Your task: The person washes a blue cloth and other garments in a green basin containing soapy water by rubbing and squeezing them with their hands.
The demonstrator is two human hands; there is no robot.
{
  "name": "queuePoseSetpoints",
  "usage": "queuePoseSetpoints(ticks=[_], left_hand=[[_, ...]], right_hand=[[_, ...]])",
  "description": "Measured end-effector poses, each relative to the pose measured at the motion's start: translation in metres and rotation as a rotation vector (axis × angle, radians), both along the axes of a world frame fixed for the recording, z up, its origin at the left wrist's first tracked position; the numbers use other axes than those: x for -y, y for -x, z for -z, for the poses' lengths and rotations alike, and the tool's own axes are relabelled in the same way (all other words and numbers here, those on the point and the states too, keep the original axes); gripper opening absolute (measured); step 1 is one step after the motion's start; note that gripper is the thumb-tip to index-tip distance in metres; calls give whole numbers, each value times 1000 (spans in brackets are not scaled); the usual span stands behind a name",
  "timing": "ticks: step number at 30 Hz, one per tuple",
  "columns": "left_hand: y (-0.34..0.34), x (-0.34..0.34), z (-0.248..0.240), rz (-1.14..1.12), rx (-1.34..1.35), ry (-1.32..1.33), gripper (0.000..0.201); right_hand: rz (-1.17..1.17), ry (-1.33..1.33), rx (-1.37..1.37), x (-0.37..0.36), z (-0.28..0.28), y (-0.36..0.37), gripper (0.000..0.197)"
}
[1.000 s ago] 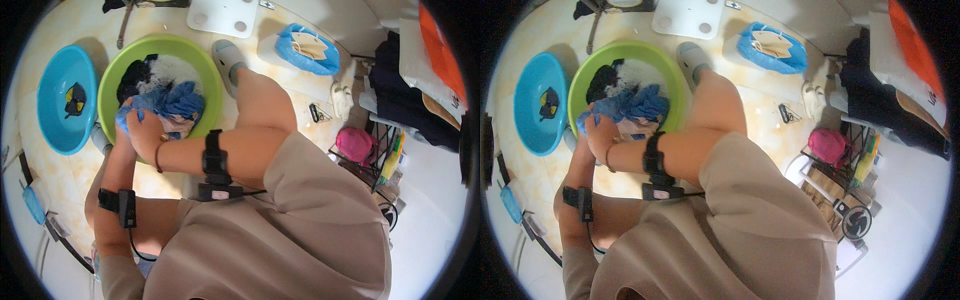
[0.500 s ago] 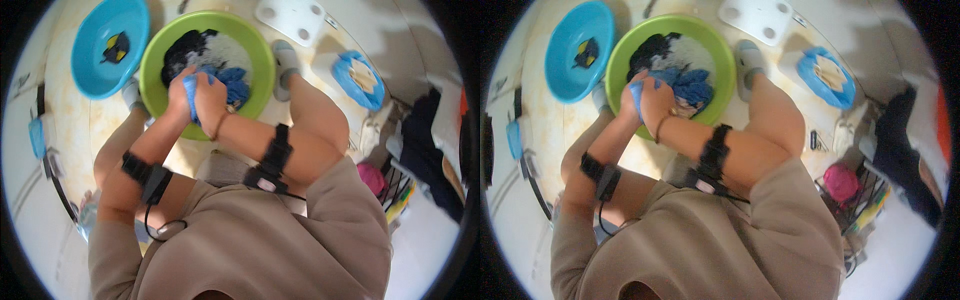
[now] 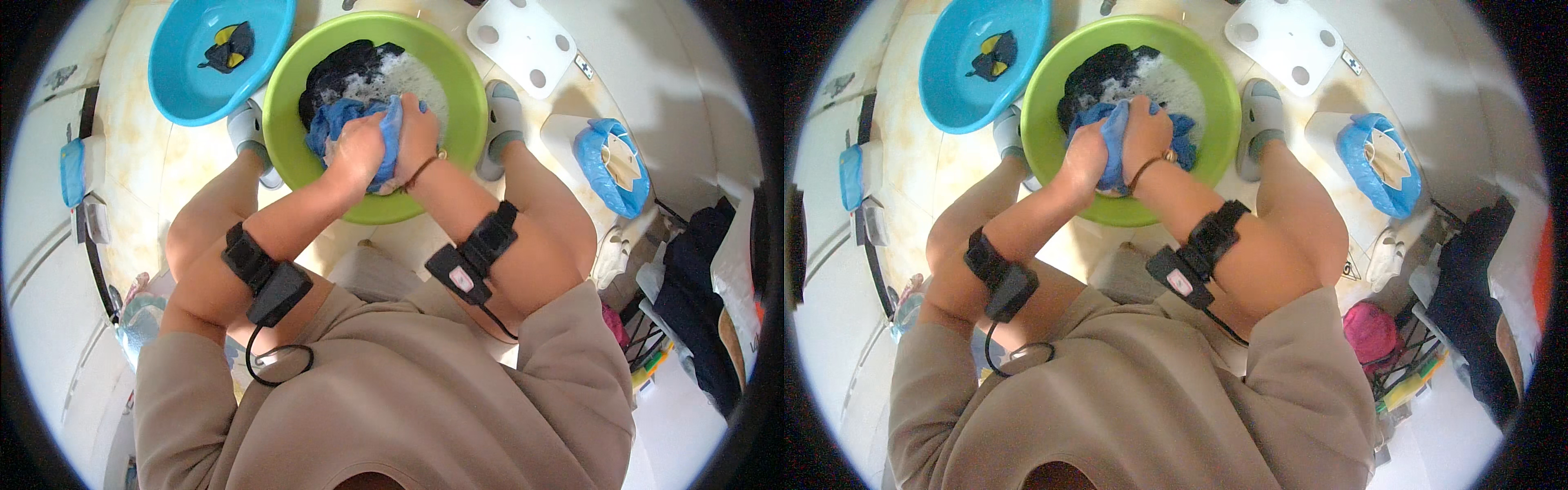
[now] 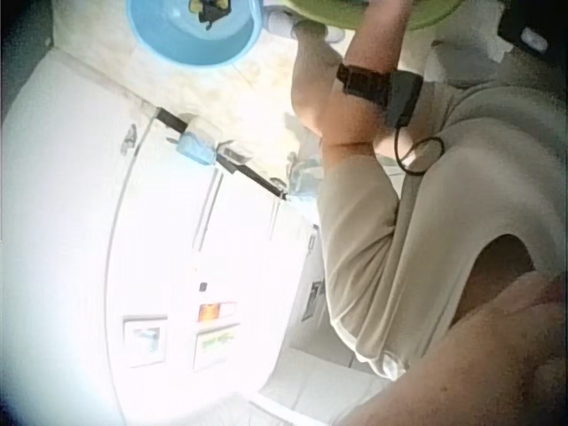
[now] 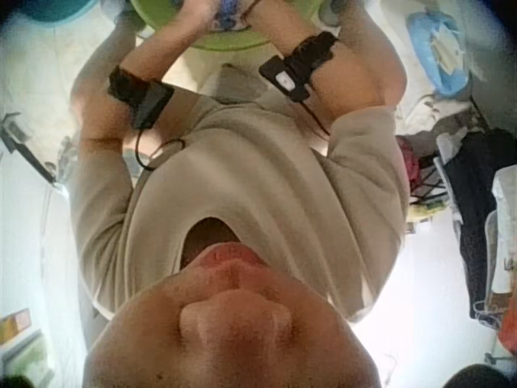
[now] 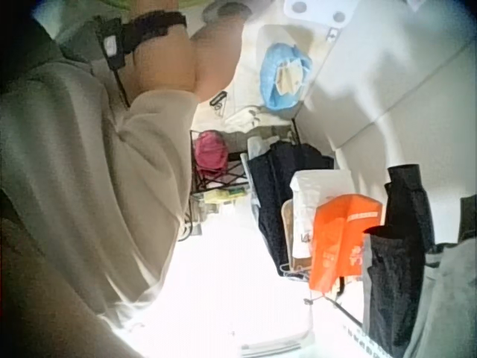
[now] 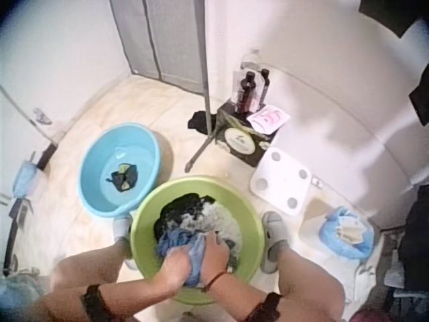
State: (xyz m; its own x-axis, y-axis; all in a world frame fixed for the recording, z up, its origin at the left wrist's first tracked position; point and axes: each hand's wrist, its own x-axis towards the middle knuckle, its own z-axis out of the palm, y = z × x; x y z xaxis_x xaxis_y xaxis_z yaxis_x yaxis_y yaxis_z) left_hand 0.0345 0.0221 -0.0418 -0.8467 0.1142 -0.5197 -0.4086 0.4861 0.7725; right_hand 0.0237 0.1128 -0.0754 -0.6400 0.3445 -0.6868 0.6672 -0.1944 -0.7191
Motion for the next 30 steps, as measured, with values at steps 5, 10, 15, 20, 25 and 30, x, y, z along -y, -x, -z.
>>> queuePoseSetpoints(ticks=[5, 10, 15, 20, 25, 30], left_hand=[[9, 14, 13, -756, 444, -813, 20], [13, 11, 18, -719, 561, -924, 23], [10, 1, -4, -409, 358, -668, 23], [17, 7, -6, -523, 453, -465, 32], [29, 16, -8, -438, 314, -357, 25], [27, 27, 4, -398, 92, -172, 24]], right_hand=[[-110, -112, -206, 43, -61, -39, 39], [-156, -169, -251, 37, -47, -28, 39], [-12, -10, -146, 7, -20, -1, 40], [10, 54, -91, 7, 10, -2, 42], [-273, -72, -156, -4, 9, -12, 22], [-311, 53, -104, -5, 2, -5, 23]])
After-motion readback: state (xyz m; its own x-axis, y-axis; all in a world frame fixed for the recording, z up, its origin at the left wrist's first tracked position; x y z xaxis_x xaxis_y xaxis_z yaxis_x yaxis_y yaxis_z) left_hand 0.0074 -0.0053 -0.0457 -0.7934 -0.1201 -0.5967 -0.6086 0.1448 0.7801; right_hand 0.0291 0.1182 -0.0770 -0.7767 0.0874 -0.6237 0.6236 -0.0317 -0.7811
